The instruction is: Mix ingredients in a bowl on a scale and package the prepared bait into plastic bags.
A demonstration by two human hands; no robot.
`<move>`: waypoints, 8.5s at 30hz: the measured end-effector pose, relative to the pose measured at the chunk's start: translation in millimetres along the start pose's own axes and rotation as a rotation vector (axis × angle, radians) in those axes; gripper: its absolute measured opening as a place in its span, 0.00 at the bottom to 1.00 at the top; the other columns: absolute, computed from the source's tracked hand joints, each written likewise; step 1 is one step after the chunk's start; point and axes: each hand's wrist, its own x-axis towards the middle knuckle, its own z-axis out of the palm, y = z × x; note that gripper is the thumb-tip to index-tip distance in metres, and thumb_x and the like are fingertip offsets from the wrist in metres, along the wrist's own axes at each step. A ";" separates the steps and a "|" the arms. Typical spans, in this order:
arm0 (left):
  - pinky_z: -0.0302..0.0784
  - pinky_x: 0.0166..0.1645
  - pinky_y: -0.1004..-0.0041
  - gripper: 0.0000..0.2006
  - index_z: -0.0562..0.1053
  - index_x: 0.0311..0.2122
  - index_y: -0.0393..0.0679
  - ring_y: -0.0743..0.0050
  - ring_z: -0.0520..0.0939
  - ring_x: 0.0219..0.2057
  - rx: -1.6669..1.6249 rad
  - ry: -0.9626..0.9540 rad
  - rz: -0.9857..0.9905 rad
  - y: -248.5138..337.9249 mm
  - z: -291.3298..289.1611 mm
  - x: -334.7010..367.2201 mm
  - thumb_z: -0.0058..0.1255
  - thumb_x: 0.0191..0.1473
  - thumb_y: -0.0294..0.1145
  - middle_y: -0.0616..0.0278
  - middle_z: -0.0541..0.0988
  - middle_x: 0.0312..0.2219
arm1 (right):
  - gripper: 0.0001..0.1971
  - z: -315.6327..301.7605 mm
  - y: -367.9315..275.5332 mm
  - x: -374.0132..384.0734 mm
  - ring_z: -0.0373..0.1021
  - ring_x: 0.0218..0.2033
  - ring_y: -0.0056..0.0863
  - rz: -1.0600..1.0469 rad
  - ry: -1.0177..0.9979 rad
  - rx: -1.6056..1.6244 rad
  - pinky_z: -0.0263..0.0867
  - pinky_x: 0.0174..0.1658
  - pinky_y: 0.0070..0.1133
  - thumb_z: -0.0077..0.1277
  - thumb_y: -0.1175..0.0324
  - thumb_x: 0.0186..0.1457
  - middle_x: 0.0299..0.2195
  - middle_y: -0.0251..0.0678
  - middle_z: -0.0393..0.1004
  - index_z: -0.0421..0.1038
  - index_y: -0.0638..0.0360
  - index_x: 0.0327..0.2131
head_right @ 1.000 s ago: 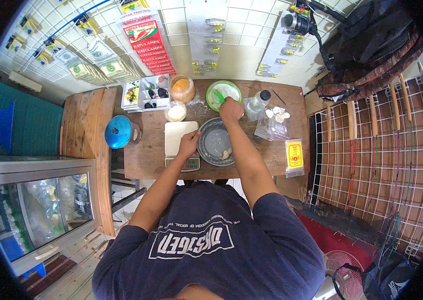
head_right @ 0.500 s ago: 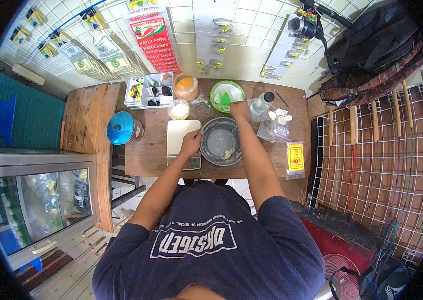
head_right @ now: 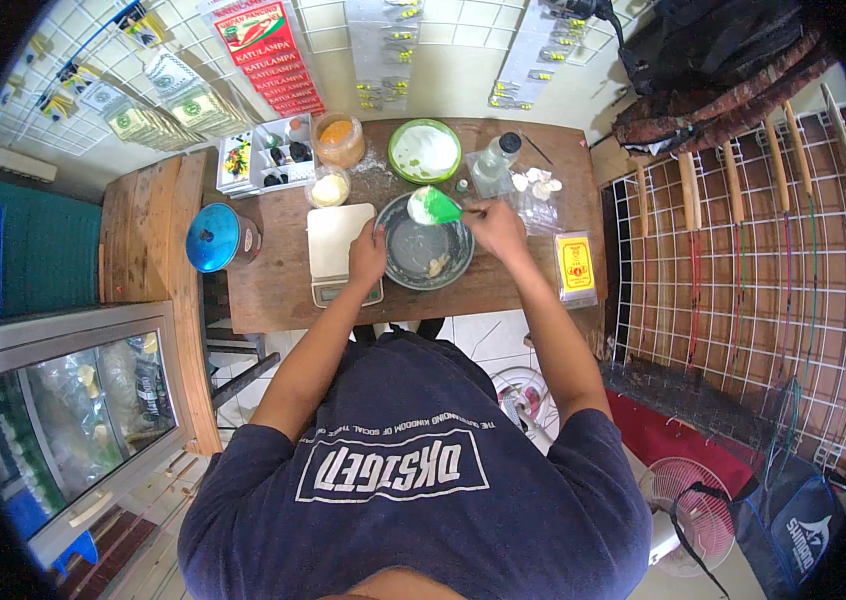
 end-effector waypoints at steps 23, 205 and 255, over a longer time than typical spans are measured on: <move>0.76 0.41 0.50 0.18 0.71 0.52 0.35 0.35 0.81 0.35 0.075 -0.004 0.186 24.7 -6.6 -3.0 0.42 0.63 0.36 0.36 0.79 0.32 | 0.07 57.7 15.2 -58.0 0.77 0.32 0.36 -0.683 -0.026 -0.863 0.72 0.31 0.32 0.49 0.70 0.47 0.26 0.42 0.79 0.78 0.56 0.23; 0.73 0.31 0.67 0.17 0.79 0.43 0.38 0.67 0.77 0.23 0.184 -0.801 0.493 71.2 -43.6 -3.9 0.64 0.48 0.34 0.52 0.77 0.20 | 0.10 -11.4 -6.3 -77.0 0.72 0.33 0.14 -0.416 0.010 0.608 0.68 0.37 0.16 0.63 0.77 0.44 0.34 0.29 0.78 0.79 0.63 0.33; 0.79 0.43 0.78 0.14 0.74 0.44 0.37 0.75 0.82 0.36 -1.101 -0.901 -0.036 57.7 -31.3 -10.6 0.60 0.51 0.21 0.56 0.81 0.37 | 0.14 -33.6 -60.6 -50.2 0.75 0.35 0.47 -0.651 -0.181 -0.025 0.71 0.40 0.34 0.57 0.76 0.42 0.32 0.50 0.78 0.79 0.63 0.36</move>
